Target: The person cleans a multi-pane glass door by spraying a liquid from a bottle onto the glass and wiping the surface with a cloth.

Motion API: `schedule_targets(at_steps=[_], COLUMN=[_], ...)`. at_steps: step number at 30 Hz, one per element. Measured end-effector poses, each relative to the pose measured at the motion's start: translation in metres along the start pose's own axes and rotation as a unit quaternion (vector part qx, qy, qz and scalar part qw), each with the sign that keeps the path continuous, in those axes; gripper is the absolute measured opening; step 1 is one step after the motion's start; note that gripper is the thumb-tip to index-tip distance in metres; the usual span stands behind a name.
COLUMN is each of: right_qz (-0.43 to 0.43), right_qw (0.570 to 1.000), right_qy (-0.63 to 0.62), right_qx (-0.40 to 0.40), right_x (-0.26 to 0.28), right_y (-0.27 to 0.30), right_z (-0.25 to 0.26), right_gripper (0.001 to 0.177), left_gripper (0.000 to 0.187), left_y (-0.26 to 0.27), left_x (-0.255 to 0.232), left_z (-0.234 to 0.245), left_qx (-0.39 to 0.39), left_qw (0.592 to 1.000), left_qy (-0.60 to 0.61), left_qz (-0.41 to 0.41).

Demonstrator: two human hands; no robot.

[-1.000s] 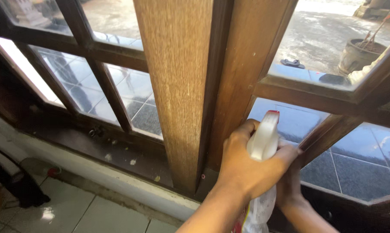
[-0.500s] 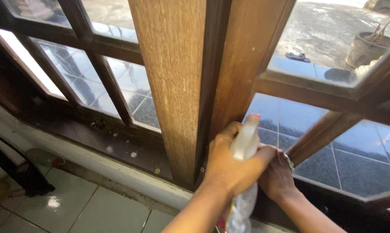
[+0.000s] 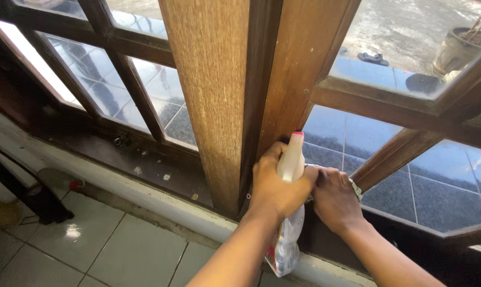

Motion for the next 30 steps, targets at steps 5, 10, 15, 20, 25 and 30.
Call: schedule_targets(at_steps=[5, 10, 15, 20, 25, 30], right_qz=[-0.017, 0.009, 0.047, 0.054, 0.023, -0.057], right_qw=[0.987, 0.977, 0.991, 0.998, 0.995, 0.969], right_qy=[-0.030, 0.048, 0.082, -0.044, -0.067, -0.179], right_qx=[-0.155, -0.209, -0.091, -0.009, 0.074, -0.158], right_x=[-0.005, -0.005, 0.002, 0.003, 0.009, 0.013], right_y=[-0.006, -0.015, -0.007, 0.004, -0.002, -0.018], right_z=[0.041, 0.034, -0.026, -0.062, -0.028, 0.088], right_gripper=[0.038, 0.039, 0.042, 0.039, 0.022, 0.059], left_gripper=[0.028, 0.027, 0.031, 0.028, 0.026, 0.025], left_y=[-0.005, -0.009, -0.008, -0.006, 0.002, 0.018], left_x=[-0.004, -0.005, 0.006, 0.019, 0.006, -0.036], left_z=[0.006, 0.010, 0.011, 0.012, 0.015, 0.026], left_qx=[-0.028, -0.040, -0.041, -0.039, -0.023, -0.035], left_qw=[1.000, 0.999, 0.999, 0.999, 0.998, 0.997], left_qy=[0.002, 0.007, 0.014, 0.036, 0.054, 0.045], left_qz=[0.001, -0.005, 0.017, -0.003, 0.007, -0.054])
Point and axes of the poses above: each hand's wrist, its own y-axis away from the middle knuckle, its own z-axis out of the back of the hand, x = y × z, the point moved 3 cm from there along -y, towards the middle knuckle, and after that the axes turned 5 degrees about z, right-handed, at the moved point
